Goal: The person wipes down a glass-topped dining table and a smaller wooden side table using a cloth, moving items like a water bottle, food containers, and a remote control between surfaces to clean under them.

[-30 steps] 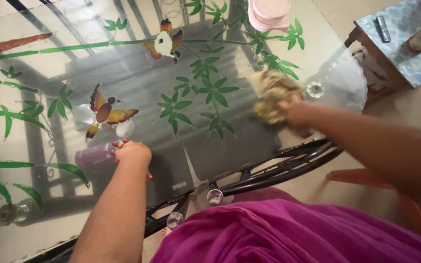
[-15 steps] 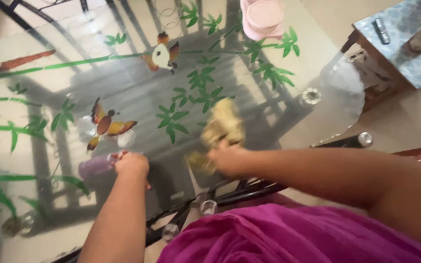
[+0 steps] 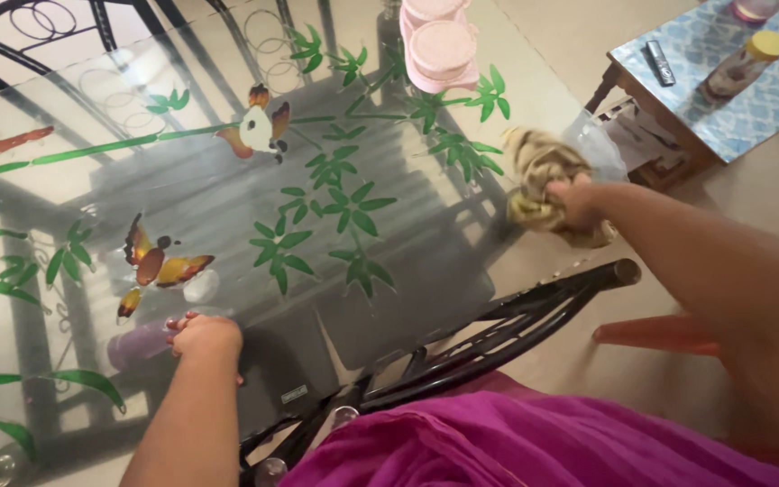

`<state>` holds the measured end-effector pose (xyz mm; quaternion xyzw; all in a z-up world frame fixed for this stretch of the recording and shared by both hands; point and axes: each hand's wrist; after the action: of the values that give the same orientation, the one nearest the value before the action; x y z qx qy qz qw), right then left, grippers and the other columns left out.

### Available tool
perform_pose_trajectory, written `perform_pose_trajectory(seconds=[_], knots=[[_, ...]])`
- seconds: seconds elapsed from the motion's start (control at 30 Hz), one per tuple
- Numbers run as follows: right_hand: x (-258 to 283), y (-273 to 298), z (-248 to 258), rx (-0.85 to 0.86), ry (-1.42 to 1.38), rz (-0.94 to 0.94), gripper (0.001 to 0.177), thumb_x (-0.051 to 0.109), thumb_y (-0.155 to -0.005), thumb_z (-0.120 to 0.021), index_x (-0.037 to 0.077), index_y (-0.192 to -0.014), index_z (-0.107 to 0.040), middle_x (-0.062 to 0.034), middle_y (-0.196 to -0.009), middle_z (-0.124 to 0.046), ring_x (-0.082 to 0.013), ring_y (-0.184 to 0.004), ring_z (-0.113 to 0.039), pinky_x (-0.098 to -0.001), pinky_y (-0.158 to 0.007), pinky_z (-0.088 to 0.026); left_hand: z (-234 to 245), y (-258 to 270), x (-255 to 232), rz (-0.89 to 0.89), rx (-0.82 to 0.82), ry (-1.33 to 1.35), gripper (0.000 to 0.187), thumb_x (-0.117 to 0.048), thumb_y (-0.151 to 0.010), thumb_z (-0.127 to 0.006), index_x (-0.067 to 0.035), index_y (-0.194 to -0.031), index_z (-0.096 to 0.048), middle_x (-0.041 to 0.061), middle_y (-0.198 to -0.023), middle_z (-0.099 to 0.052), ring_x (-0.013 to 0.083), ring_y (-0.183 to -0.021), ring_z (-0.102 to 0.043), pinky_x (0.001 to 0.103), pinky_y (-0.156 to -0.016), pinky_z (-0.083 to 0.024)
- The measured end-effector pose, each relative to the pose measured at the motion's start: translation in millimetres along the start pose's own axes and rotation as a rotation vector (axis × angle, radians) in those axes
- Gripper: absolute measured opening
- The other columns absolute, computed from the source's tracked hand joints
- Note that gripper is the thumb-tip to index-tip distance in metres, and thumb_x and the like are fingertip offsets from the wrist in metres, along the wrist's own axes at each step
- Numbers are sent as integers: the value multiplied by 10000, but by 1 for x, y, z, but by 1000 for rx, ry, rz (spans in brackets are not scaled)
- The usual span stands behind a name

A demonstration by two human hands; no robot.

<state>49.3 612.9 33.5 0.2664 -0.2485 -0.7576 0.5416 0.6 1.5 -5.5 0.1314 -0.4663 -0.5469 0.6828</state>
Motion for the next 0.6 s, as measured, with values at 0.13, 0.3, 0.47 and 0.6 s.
perform_pose_trajectory(seconds=[0.13,0.3,0.47,0.6], knots=[[37,-5,-7,-75,75,120,789,292,-865,-742,249,-1554,-361,-280,-1508,-361,-449,-1341,-457,-519,-1104,-443,8,-11,-6,-304,-70,47,1174,-731,-605,-845,-32,-1498,-542,218,-1591,-470,404,-1505,-395,598,-1262,-203],[188,50,-47,-148,249,616,762,306,-862,-691,265,-1552,-370,-262,-1449,-402,-440,-1268,-485,-552,-1008,-470,39,18,-62,-369,-76,718,1585,-672,-585,-952,-114,-1629,101,394,-1630,200,560,-1519,-57,551,-1243,-229],[271,114,-47,-218,324,951,739,320,-859,-639,281,-1550,-379,-244,-1391,-443,-430,-1194,-513,-585,-911,-498,57,55,-85,-287,15,255,1586,-697,-662,-878,-79,-1620,225,101,-1710,247,570,-1511,191,790,-1139,-135],[244,61,-41,-242,237,938,454,276,-970,-542,300,-1422,-563,-207,-1347,-518,-398,-1185,-533,-540,-972,-478,70,53,-88,-278,83,186,1593,-751,-658,-870,-123,-1626,228,51,-1705,284,599,-1491,200,812,-1122,-156]])
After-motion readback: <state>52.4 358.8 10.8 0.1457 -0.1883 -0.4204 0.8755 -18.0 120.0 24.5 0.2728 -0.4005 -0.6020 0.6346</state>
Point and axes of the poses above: each hand's wrist, its own y-axis away from the middle knuckle, its own z-axis out of the back of the hand, x = y × z
